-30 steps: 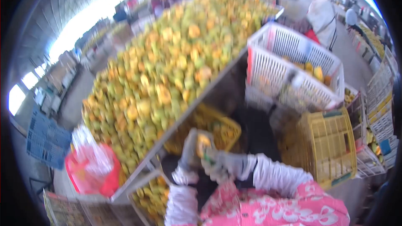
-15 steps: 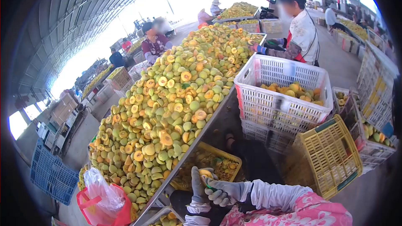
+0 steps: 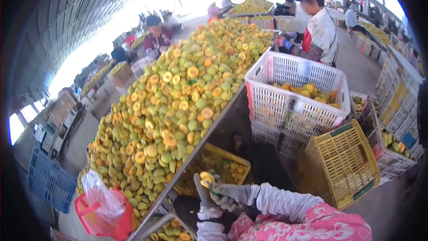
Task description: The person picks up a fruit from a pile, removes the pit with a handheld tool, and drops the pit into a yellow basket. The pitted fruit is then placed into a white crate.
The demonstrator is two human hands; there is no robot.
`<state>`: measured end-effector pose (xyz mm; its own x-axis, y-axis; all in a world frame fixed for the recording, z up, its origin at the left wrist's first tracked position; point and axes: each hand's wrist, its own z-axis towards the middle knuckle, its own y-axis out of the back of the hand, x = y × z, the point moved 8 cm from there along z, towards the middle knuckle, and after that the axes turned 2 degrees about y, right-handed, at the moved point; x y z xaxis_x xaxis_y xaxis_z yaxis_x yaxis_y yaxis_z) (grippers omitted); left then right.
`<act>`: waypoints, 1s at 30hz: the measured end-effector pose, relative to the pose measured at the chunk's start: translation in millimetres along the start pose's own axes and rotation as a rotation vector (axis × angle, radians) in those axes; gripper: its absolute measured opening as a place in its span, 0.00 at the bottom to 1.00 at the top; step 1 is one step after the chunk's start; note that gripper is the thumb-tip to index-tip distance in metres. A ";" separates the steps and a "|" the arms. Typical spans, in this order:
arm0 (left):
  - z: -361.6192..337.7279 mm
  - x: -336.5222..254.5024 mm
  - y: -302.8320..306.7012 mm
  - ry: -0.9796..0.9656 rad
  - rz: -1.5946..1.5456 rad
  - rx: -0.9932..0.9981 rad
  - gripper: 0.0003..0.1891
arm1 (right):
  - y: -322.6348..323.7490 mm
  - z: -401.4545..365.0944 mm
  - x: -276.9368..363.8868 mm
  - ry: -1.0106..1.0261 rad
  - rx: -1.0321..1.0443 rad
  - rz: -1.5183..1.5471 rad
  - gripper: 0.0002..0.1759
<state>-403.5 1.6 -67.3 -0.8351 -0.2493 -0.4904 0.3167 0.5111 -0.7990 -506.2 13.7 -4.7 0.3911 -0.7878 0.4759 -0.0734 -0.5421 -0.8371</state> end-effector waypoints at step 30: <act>-74.4 -69.1 56.2 -0.573 0.524 -0.723 0.16 | 89.9 91.5 33.1 0.366 -0.965 -1.818 0.13</act>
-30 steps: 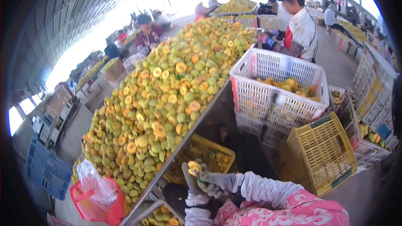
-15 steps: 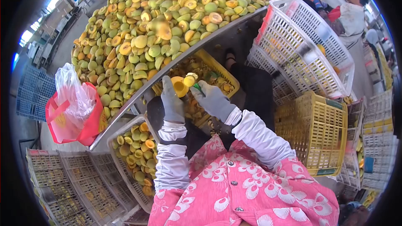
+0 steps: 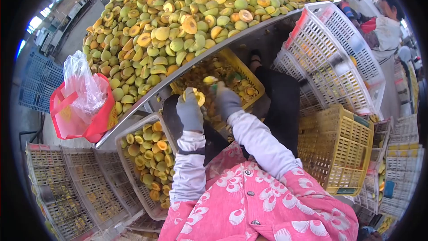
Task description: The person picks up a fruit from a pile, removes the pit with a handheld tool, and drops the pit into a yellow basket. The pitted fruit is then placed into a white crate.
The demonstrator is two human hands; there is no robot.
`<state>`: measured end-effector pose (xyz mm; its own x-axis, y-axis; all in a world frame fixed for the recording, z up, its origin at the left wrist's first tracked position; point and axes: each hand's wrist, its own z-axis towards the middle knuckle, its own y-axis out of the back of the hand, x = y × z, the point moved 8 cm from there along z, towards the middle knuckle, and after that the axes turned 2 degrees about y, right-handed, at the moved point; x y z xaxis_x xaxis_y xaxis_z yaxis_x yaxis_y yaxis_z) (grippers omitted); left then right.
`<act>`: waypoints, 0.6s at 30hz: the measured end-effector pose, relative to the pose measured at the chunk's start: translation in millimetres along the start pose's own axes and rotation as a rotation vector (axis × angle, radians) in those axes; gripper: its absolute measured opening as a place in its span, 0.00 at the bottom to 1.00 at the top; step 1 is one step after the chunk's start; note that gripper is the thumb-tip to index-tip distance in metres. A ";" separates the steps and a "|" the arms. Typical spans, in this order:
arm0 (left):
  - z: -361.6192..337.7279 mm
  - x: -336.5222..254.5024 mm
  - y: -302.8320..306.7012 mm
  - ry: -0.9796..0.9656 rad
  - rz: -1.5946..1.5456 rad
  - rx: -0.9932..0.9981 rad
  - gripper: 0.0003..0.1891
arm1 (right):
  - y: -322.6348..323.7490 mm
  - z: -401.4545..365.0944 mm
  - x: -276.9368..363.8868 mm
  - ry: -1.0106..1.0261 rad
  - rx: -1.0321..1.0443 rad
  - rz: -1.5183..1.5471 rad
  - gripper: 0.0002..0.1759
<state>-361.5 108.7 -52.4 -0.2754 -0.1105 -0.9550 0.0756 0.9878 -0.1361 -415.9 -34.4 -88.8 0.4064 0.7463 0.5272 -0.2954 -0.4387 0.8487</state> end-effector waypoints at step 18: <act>105.3 -108.3 25.6 -0.905 1.217 0.009 0.13 | -27.3 -14.5 -80.1 -0.287 0.223 0.163 0.27</act>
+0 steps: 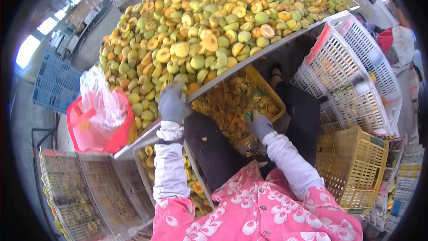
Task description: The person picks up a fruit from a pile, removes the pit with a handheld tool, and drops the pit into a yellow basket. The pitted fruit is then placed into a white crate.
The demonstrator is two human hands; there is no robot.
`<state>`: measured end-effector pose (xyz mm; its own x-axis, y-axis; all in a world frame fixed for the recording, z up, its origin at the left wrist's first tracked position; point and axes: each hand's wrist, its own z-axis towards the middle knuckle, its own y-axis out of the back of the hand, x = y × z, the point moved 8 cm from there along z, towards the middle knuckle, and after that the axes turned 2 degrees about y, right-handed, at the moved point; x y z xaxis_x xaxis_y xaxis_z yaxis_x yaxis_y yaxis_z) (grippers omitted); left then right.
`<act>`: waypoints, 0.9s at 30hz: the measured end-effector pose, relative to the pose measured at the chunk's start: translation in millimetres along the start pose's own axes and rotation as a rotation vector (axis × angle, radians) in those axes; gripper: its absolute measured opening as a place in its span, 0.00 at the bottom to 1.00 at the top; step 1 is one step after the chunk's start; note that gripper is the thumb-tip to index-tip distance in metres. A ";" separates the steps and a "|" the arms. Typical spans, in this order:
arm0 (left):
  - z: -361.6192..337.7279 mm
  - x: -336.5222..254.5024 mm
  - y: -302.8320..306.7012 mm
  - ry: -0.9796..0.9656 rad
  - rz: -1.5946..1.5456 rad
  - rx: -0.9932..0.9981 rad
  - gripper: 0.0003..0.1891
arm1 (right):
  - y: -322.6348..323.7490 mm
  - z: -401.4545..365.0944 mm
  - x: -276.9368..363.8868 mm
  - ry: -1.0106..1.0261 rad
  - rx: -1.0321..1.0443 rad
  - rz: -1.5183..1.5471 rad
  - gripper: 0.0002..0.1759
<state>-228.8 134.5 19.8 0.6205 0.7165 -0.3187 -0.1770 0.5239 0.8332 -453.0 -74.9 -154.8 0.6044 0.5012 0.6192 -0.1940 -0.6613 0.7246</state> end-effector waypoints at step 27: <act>-57.2 -150.5 31.6 0.186 -1.282 0.128 0.30 | 91.1 -105.7 151.2 0.419 -0.008 0.795 0.18</act>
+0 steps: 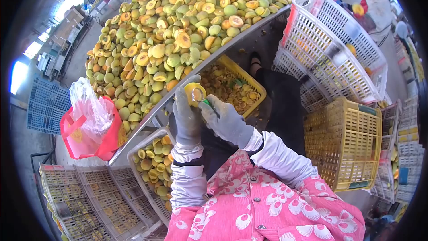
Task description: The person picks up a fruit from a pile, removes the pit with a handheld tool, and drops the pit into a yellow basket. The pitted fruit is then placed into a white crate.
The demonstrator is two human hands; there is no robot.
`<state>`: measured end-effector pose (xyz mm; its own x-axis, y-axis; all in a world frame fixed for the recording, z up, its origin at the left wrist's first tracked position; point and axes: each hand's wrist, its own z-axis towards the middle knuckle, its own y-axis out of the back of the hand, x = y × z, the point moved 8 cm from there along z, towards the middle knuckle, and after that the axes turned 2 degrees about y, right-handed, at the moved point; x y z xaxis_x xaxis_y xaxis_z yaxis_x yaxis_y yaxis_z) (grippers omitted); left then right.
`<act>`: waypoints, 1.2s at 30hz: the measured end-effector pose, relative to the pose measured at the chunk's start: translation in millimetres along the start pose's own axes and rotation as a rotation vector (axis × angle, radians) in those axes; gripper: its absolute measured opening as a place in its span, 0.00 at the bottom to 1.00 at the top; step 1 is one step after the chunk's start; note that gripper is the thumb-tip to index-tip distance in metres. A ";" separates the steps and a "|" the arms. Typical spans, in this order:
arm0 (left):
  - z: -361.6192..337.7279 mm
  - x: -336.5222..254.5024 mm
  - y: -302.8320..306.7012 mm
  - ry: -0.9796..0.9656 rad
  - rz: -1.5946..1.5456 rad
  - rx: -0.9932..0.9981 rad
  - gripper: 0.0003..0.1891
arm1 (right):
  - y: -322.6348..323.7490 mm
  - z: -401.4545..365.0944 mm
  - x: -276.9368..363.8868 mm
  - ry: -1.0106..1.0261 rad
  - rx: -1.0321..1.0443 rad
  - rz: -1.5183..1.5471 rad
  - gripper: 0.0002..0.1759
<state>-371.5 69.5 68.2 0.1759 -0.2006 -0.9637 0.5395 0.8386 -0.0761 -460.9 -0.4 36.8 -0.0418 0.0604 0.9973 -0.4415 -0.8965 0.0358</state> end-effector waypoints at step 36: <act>-16.4 -31.9 -20.5 0.257 0.277 0.064 0.28 | -10.8 -44.4 8.5 -0.378 0.266 0.285 0.26</act>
<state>-401.7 67.0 96.3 0.1142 0.1701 -0.9788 0.5522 0.8082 0.2049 -496.3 29.3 42.0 0.2200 -0.3197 0.9216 -0.2156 -0.9373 -0.2736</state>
